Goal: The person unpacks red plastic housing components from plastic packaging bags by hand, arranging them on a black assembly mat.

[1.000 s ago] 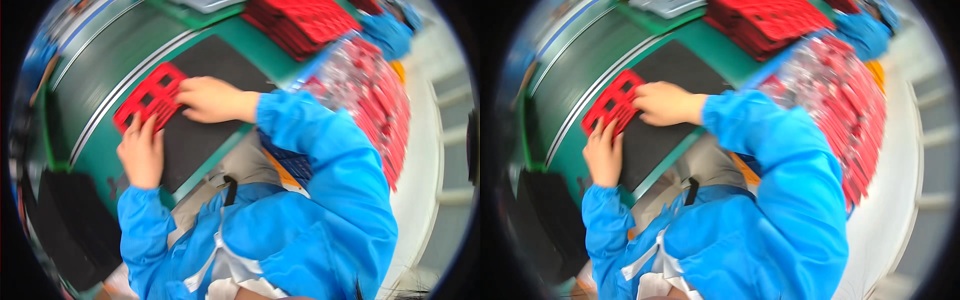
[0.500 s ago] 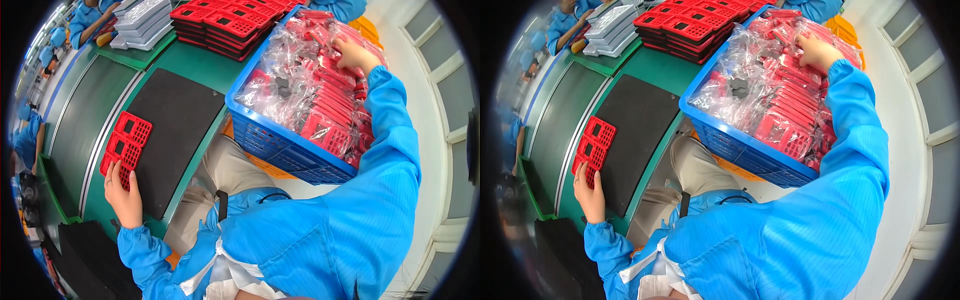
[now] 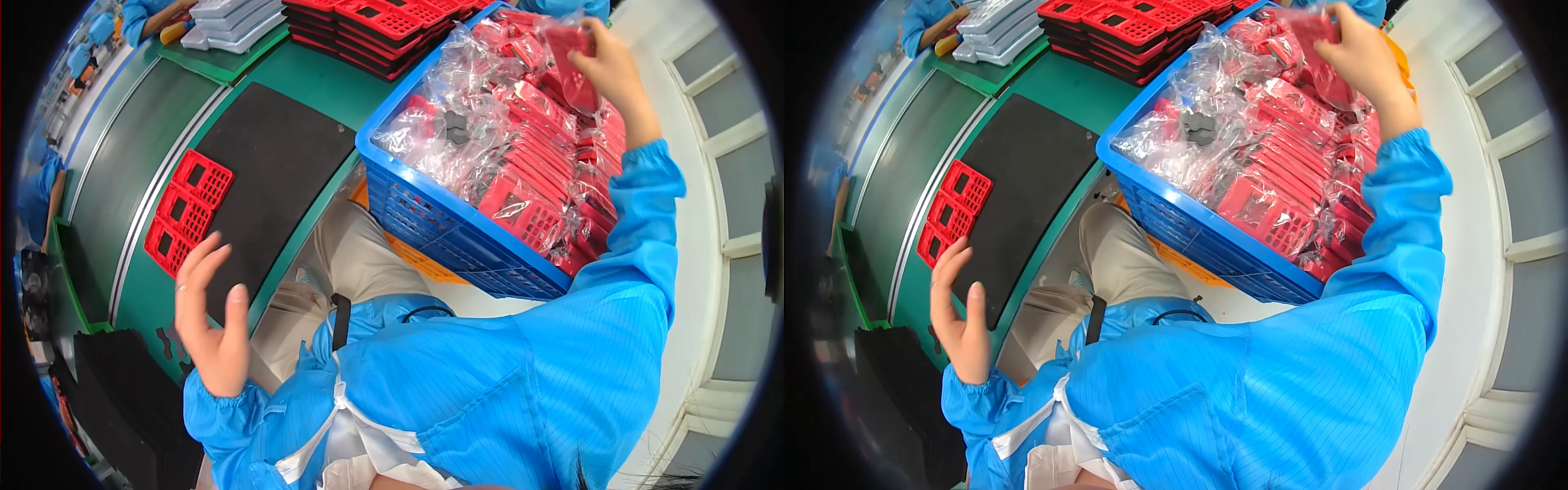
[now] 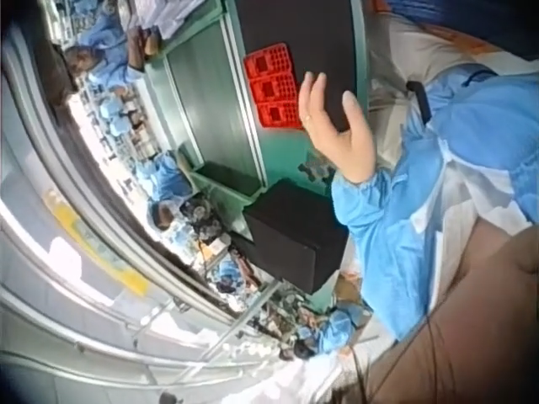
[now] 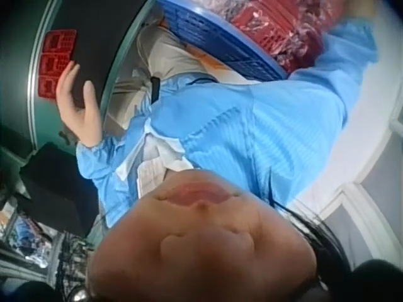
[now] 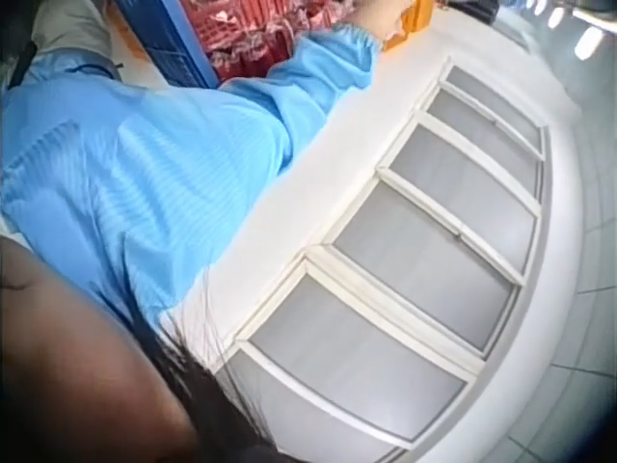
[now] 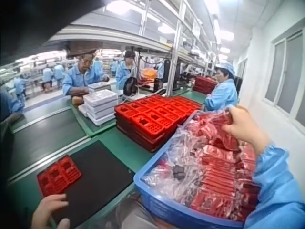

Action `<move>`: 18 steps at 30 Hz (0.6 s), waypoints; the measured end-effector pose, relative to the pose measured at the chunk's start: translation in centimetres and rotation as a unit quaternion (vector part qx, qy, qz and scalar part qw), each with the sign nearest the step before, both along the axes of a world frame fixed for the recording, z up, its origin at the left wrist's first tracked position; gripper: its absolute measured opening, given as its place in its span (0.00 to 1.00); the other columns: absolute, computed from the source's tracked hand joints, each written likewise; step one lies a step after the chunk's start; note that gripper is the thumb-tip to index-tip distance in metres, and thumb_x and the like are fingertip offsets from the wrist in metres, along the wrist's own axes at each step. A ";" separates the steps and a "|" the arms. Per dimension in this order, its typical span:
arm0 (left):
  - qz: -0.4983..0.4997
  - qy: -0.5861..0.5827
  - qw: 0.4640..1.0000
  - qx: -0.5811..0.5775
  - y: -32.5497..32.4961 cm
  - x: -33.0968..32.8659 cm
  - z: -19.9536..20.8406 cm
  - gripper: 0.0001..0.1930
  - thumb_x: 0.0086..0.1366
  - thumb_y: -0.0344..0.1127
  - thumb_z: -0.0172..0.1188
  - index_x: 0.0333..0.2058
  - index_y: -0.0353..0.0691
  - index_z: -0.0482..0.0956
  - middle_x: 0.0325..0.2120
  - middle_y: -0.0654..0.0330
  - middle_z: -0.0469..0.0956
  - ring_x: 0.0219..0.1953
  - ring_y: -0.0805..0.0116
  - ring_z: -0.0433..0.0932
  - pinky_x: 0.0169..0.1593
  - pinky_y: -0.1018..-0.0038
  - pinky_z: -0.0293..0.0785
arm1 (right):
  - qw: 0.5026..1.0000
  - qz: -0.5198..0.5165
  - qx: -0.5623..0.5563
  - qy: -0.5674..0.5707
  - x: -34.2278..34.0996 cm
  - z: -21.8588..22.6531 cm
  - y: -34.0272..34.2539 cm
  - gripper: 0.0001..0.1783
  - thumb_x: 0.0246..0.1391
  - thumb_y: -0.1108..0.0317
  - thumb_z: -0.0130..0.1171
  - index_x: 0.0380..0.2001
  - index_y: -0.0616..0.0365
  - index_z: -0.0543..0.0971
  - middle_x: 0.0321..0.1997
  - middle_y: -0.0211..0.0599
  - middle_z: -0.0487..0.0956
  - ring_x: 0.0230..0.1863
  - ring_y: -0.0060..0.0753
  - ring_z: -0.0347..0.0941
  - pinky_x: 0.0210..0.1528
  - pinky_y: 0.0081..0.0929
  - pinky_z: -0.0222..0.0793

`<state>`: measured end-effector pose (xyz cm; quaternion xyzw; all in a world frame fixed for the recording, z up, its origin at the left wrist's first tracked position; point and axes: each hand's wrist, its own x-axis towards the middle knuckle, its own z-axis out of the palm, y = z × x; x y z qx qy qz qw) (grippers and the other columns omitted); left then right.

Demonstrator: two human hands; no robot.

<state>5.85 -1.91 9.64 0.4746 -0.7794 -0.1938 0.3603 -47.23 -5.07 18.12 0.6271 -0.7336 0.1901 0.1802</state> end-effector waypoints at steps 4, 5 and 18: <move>-0.154 0.264 0.925 0.225 -1.4 -4.4 -2.0 0.33 0.57 0.43 0.61 0.58 0.36 0.61 0.56 0.51 0.65 0.58 0.57 0.65 0.61 0.62 0.59 | 0.822 0.277 0.032 -0.496 14.7 0.9 0.1 0.28 0.46 0.78 0.55 0.53 0.63 0.64 0.47 0.40 0.73 0.48 0.28 0.72 0.52 0.26 0.69; -0.197 0.337 0.880 0.270 -1.7 -5.8 -2.2 0.42 0.54 0.47 0.64 0.62 0.38 0.54 0.58 0.49 0.62 0.60 0.55 0.63 0.61 0.62 0.59 | 0.859 0.299 0.025 -0.414 15.4 -1.4 0.2 0.19 0.47 0.66 0.60 0.43 0.59 0.72 0.33 0.39 0.79 0.35 0.30 0.77 0.33 0.26 0.72; -0.284 0.458 0.611 0.580 0.8 -5.1 -8.2 0.37 0.52 0.43 0.69 0.56 0.37 0.60 0.41 0.51 0.76 0.38 0.61 0.80 0.39 0.65 0.80 | 0.930 0.294 -0.193 -0.108 16.2 -4.4 -3.3 0.09 0.54 0.67 0.59 0.24 0.59 0.76 0.17 0.33 0.72 0.19 0.21 0.68 0.22 0.21 0.62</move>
